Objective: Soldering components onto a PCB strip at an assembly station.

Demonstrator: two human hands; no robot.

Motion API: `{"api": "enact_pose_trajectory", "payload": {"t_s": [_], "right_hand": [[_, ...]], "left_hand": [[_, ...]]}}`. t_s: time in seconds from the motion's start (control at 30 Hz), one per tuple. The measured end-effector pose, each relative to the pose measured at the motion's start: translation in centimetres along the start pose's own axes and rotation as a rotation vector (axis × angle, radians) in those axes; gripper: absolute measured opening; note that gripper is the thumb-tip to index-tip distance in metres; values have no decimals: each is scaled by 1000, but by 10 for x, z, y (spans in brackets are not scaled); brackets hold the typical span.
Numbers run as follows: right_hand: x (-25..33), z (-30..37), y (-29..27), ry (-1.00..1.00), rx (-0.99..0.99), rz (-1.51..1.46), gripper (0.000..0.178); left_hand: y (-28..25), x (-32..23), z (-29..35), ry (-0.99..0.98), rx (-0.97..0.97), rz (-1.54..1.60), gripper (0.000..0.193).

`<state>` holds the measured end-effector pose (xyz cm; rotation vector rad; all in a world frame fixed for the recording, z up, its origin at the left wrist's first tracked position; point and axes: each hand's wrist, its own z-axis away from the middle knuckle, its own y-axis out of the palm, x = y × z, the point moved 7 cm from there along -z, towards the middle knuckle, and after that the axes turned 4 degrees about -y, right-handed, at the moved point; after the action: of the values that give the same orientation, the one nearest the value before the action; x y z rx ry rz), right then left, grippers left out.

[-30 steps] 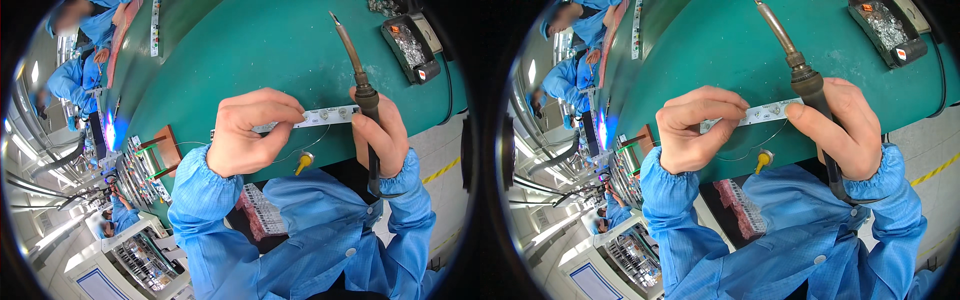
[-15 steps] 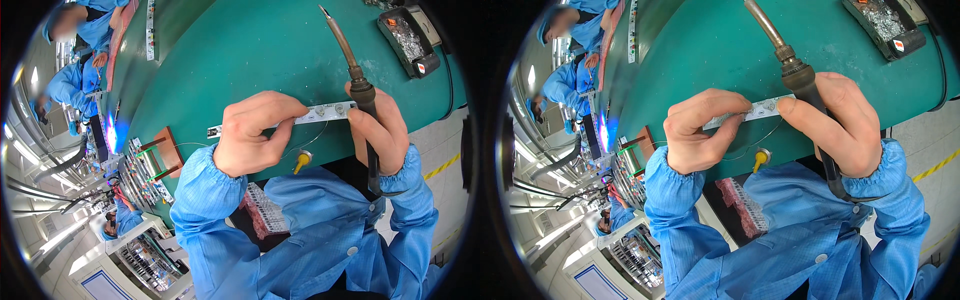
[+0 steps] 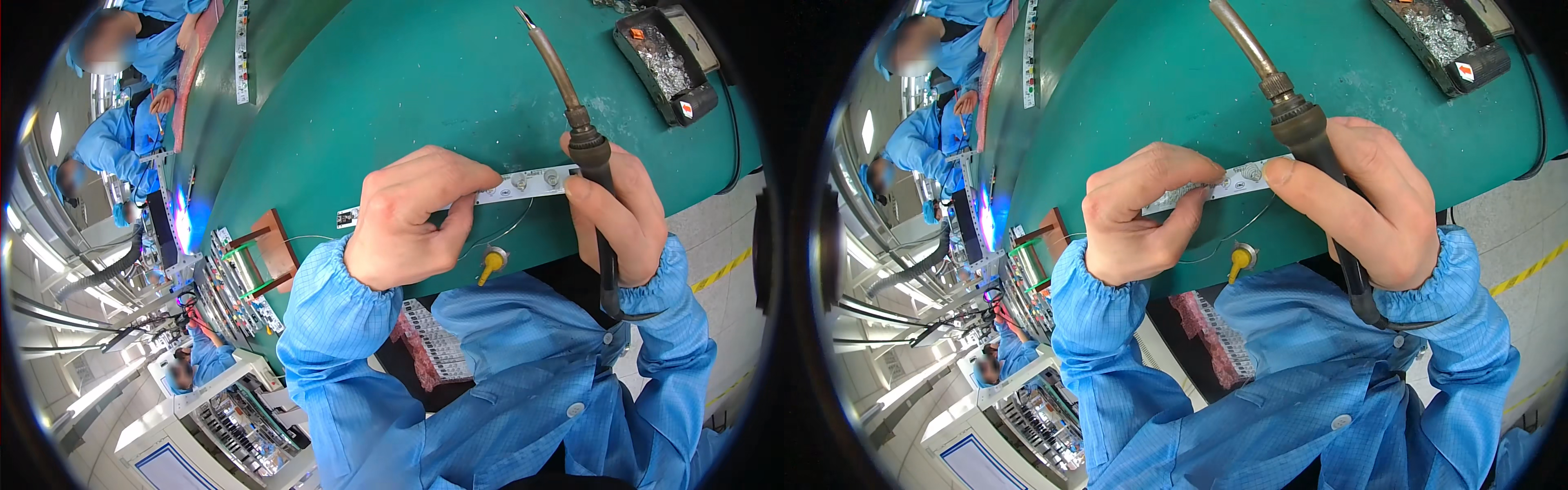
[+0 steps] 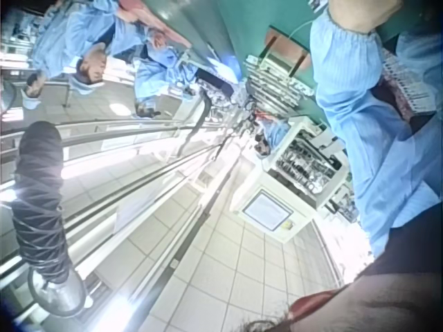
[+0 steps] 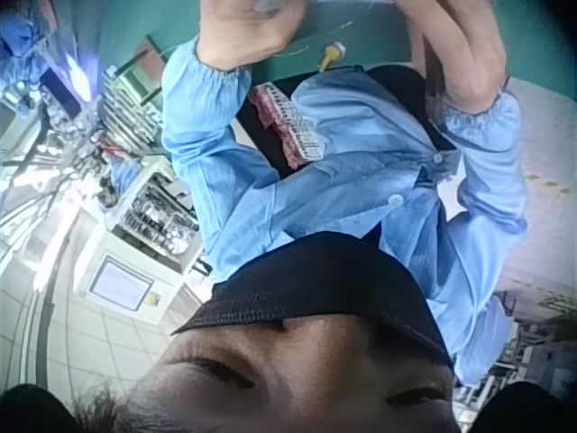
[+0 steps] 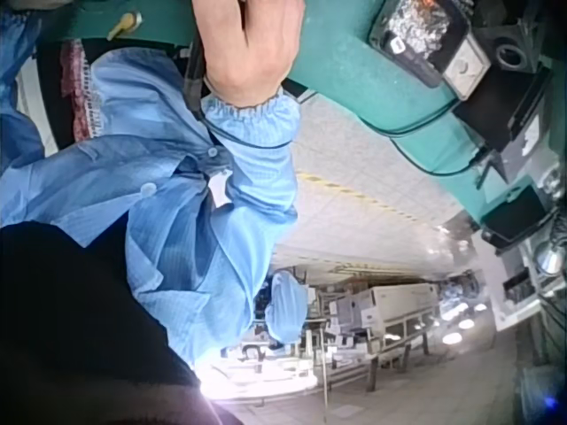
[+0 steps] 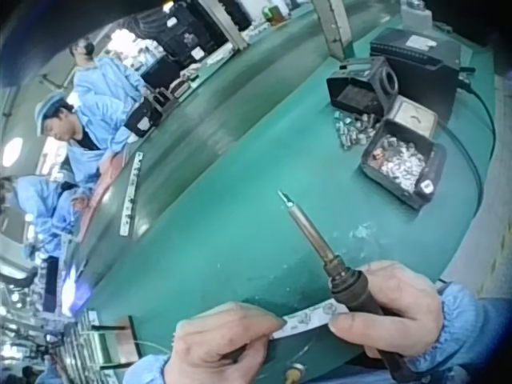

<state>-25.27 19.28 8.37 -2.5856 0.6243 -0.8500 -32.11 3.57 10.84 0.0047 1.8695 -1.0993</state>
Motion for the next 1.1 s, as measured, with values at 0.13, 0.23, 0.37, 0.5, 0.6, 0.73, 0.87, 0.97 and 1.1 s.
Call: {"api": "enact_pose_trajectory", "payload": {"t_s": [0.13,0.23,0.37,0.5,0.6,0.73,0.87,0.97,1.1], "right_hand": [[1,-1,1,-10,-31,8,45],[1,-1,1,-1,-30,-1,44],[0,0,0,18,-24,-2,44],[1,-4,1,27,-9,-12,43],[0,-3,0,30,-11,-20,40],[0,-4,-3,35,-22,-10,40],[0,-6,1,57,-29,-2,41],[-2,-5,-2,81,-35,22,43],[-7,-10,-2,142,86,20,44]], "left_hand": [[0,-1,-1,-4,17,-5,25],[1,-1,-1,-13,24,4,25],[4,-2,-3,-28,32,15,24],[-1,-3,-1,-8,-35,-34,23],[2,2,5,-6,-29,-39,24],[6,-3,7,36,-23,-19,25],[6,2,20,100,-159,-114,26],[9,8,22,17,-168,-69,23],[9,13,22,-141,-197,113,20]]}}
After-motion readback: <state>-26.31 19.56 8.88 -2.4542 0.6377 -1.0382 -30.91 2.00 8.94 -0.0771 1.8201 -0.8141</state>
